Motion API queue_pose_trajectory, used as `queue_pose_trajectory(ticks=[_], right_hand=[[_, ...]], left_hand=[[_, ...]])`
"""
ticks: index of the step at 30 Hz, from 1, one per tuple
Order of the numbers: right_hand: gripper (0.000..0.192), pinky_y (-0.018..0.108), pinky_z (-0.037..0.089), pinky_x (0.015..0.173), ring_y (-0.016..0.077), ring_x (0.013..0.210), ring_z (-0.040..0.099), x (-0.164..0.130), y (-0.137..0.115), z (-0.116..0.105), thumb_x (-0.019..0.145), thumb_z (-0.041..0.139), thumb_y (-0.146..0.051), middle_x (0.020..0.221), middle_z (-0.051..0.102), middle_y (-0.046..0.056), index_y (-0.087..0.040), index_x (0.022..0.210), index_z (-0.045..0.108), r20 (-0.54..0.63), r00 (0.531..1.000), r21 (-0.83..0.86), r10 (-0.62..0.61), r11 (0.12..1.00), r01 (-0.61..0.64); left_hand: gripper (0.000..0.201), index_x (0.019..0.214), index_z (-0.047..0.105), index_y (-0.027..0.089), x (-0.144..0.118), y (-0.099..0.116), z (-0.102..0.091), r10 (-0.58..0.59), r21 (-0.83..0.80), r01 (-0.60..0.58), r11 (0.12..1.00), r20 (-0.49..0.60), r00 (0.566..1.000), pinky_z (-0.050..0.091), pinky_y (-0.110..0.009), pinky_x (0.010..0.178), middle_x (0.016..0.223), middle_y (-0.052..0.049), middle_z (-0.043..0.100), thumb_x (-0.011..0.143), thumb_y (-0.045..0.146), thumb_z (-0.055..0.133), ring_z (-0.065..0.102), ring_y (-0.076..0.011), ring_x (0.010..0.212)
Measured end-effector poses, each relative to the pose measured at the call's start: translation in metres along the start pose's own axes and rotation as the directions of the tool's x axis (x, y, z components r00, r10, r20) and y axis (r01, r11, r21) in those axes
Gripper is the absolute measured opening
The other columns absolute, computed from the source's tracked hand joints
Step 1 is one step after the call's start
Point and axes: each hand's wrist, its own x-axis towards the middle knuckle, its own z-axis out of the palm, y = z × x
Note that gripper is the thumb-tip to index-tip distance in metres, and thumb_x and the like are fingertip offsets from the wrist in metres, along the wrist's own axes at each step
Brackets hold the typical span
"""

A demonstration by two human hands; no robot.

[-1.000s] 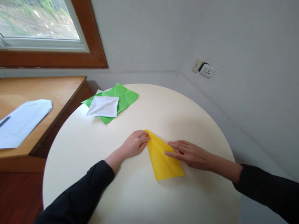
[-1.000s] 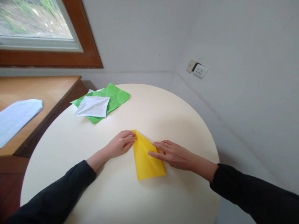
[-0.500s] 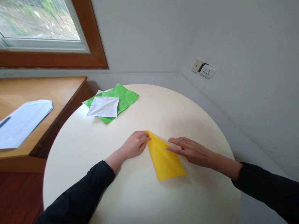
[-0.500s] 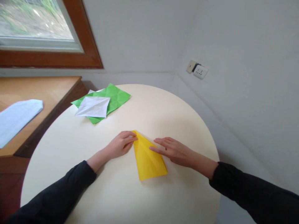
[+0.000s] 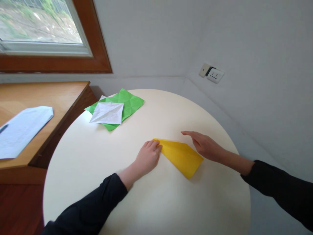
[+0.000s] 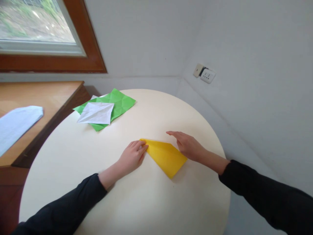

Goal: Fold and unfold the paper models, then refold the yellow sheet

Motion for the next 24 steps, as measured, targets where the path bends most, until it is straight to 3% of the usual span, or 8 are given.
queue_pose_trajectory(ticks=[5, 11, 18, 24], right_hand=[[0.030, 0.041, 0.051, 0.086, 0.0227, 0.102, 0.062, 0.012, -0.017, 0.003, 0.088, 0.039, -0.022, 0.110, 0.066, 0.010, -0.018, 0.113, 0.055, 0.023, 1.000, -0.029, 0.000, 1.000, 0.001], [0.036, 0.041, 0.043, 0.087, 0.0256, 0.100, 0.060, 0.026, -0.045, 0.009, 0.081, 0.058, -0.025, 0.112, 0.064, 0.012, -0.014, 0.115, 0.054, 0.199, 0.979, -0.120, 0.042, 0.993, -0.019], [0.016, 0.033, 0.037, 0.080, 0.0206, 0.091, 0.062, 0.039, -0.056, 0.010, 0.084, 0.055, -0.023, 0.096, 0.069, 0.007, -0.017, 0.096, 0.063, 0.301, 0.951, -0.148, 0.078, 0.988, -0.034], [0.015, 0.027, 0.036, 0.070, 0.0187, 0.083, 0.063, 0.046, -0.066, 0.012, 0.086, 0.050, -0.023, 0.089, 0.070, 0.005, -0.017, 0.089, 0.064, 0.344, 0.932, -0.164, 0.112, 0.985, -0.058]], left_hand=[[0.032, 0.114, 0.054, 0.006, -0.003, 0.017, 0.003, -0.022, 0.056, 0.020, 0.998, 0.033, 0.999, 0.045, -0.043, 0.087, 0.107, -0.019, 0.059, 0.085, 0.012, 0.042, 0.054, -0.0281, 0.103], [0.035, 0.115, 0.055, -0.001, -0.008, 0.031, 0.004, 0.035, 0.121, -0.041, 0.992, 0.053, 0.998, 0.042, -0.041, 0.092, 0.114, -0.023, 0.059, 0.086, 0.014, 0.040, 0.054, -0.0290, 0.107], [0.040, 0.120, 0.051, -0.002, -0.011, 0.035, 0.006, 0.048, 0.119, -0.060, 0.991, 0.096, 0.994, 0.039, -0.047, 0.095, 0.121, -0.027, 0.056, 0.085, 0.012, 0.037, 0.051, -0.0312, 0.115], [0.041, 0.118, 0.052, -0.005, -0.012, 0.036, 0.007, 0.082, 0.203, -0.101, 0.974, 0.099, 0.992, 0.039, -0.046, 0.095, 0.121, -0.028, 0.055, 0.085, 0.014, 0.038, 0.052, -0.0330, 0.114]])
